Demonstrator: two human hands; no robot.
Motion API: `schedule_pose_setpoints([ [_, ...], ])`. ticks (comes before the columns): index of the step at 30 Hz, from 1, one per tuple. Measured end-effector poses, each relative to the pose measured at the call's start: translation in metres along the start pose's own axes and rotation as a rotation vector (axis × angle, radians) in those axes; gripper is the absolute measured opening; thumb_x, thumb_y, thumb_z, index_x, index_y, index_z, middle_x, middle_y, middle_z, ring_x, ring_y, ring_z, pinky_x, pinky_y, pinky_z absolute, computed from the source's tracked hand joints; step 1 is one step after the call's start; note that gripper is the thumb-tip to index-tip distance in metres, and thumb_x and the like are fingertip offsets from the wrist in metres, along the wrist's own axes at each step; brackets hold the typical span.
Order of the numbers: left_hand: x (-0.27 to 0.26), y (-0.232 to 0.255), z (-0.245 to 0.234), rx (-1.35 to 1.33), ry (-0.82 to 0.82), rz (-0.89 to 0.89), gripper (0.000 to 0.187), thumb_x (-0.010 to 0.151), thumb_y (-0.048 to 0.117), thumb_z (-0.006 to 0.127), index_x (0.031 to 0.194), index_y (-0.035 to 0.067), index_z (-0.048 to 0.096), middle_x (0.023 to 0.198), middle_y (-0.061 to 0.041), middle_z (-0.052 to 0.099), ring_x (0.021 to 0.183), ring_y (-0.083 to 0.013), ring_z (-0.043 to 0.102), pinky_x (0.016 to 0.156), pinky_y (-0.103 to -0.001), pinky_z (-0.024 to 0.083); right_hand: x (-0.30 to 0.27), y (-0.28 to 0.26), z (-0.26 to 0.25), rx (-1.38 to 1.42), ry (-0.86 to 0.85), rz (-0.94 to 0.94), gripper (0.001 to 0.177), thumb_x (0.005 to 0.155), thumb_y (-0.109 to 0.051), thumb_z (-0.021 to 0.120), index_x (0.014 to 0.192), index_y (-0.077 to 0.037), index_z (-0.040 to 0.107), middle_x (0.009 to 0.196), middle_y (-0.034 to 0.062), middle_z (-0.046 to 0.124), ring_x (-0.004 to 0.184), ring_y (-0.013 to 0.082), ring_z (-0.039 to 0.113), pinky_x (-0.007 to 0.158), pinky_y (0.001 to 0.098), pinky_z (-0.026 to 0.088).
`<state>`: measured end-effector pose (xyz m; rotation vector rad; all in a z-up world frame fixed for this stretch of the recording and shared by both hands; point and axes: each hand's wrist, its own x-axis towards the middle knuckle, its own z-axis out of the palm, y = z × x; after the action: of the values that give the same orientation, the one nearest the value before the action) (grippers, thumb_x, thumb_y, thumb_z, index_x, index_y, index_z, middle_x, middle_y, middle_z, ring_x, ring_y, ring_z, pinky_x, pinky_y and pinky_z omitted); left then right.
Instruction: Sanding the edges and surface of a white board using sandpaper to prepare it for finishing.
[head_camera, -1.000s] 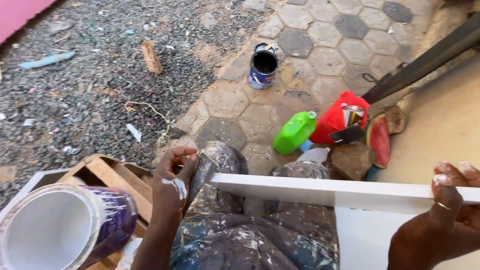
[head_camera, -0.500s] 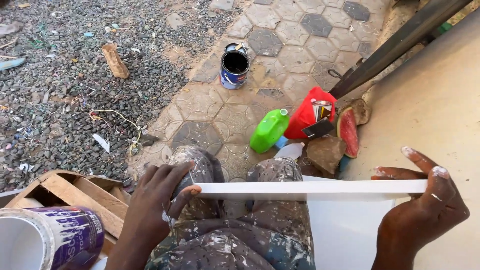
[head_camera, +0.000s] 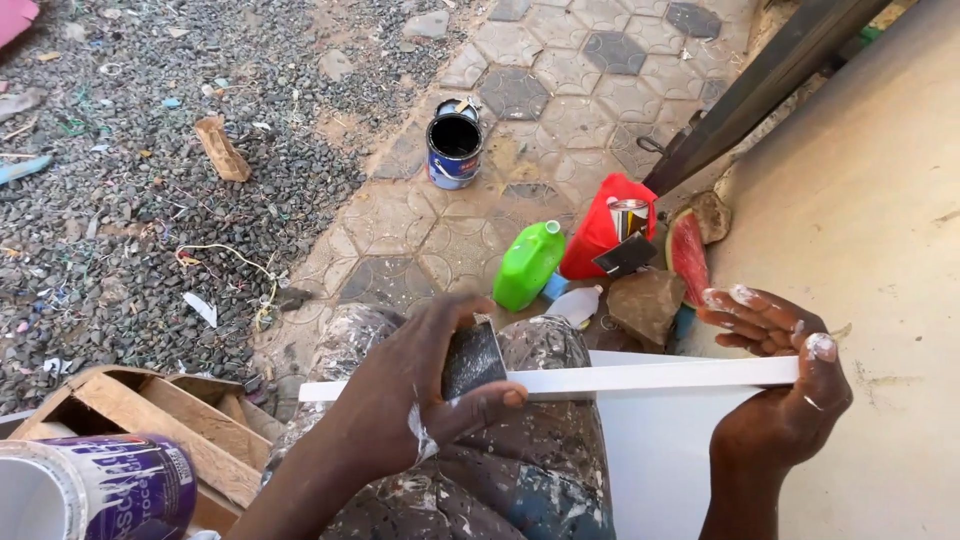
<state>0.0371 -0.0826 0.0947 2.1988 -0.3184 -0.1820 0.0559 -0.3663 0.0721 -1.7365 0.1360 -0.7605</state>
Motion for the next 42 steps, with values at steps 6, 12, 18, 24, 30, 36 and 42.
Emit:
schedule_pose_setpoints([
  [6, 0.002, 0.030, 0.028, -0.126, 0.113, -0.204, 0.052, 0.080, 0.054, 0.078, 0.114, 0.020, 0.059, 0.111, 0.000, 0.063, 0.082, -0.0120, 0.058, 0.067, -0.027, 0.054, 0.002, -0.001, 0.004, -0.009, 0.033, 0.053, 0.057, 0.099, -0.041, 0.028, 0.109, -0.001, 0.067, 0.105, 0.0171, 0.075, 0.088, 0.0280, 0.077, 0.071, 0.0282, 0.051],
  [12, -0.040, -0.001, 0.067, 0.485, 0.413, 0.216, 0.072, 0.064, 0.011, 0.081, 0.131, 0.013, 0.056, 0.134, -0.016, 0.047, 0.108, -0.0353, 0.056, 0.087, -0.049, 0.053, 0.003, -0.006, 0.009, -0.015, 0.068, 0.082, 0.059, 0.097, -0.045, 0.029, 0.107, -0.002, 0.068, 0.105, 0.0174, 0.077, 0.086, 0.0261, 0.078, 0.063, 0.0253, 0.049],
  [18, -0.046, 0.010, 0.089, 0.669, 0.604, 0.199, 0.053, 0.089, 0.036, 0.066, 0.137, 0.015, 0.059, 0.145, -0.002, 0.055, 0.110, -0.0278, 0.056, 0.079, -0.045, 0.047, 0.001, -0.009, 0.015, 0.012, 0.100, 0.130, 0.059, 0.093, -0.045, 0.031, 0.109, -0.006, 0.071, 0.101, 0.0144, 0.077, 0.084, 0.0223, 0.078, 0.065, 0.0252, 0.044],
  [24, -0.018, 0.024, 0.093, 0.728, 0.421, 0.416, 0.067, 0.086, 0.014, 0.056, 0.152, 0.011, 0.046, 0.153, -0.005, 0.050, 0.119, -0.0329, 0.053, 0.072, -0.045, 0.049, -0.005, 0.002, 0.019, 0.056, 0.149, 0.015, 0.060, 0.104, -0.042, 0.027, 0.108, 0.000, 0.069, 0.110, 0.0179, 0.077, 0.074, 0.0275, 0.077, 0.053, 0.0249, 0.048],
  [30, -0.053, -0.033, 0.070, 0.759, 0.532, 0.208, 0.053, 0.092, 0.030, 0.056, 0.145, 0.026, 0.056, 0.151, 0.007, 0.054, 0.121, -0.0232, 0.054, 0.083, -0.039, 0.041, -0.003, 0.004, 0.018, 0.074, 0.185, 0.010, 0.068, 0.104, -0.050, 0.029, 0.102, 0.005, 0.069, 0.105, 0.0191, 0.077, 0.066, 0.0238, 0.074, 0.049, 0.0242, 0.045],
  [36, -0.003, 0.054, 0.111, 0.687, 0.489, 0.437, 0.053, 0.093, 0.023, 0.051, 0.145, 0.010, 0.053, 0.151, -0.005, 0.051, 0.116, -0.0311, 0.053, 0.079, -0.046, 0.045, -0.007, -0.003, 0.024, 0.120, 0.204, 0.159, 0.066, 0.098, -0.051, 0.035, 0.095, 0.003, 0.072, 0.083, 0.0186, 0.074, 0.059, 0.0212, 0.069, 0.053, 0.0244, 0.047],
  [42, -0.033, -0.034, 0.068, 0.670, 0.265, 0.282, 0.133, 0.038, 0.002, 0.088, 0.158, 0.018, 0.033, 0.160, 0.002, 0.038, 0.122, -0.0262, 0.044, 0.081, -0.042, 0.045, -0.002, 0.002, 0.015, -0.006, 0.151, -0.026, 0.068, 0.109, -0.045, 0.030, 0.081, 0.004, 0.068, 0.077, 0.0200, 0.071, 0.084, 0.0253, 0.075, 0.085, 0.0331, 0.058],
])
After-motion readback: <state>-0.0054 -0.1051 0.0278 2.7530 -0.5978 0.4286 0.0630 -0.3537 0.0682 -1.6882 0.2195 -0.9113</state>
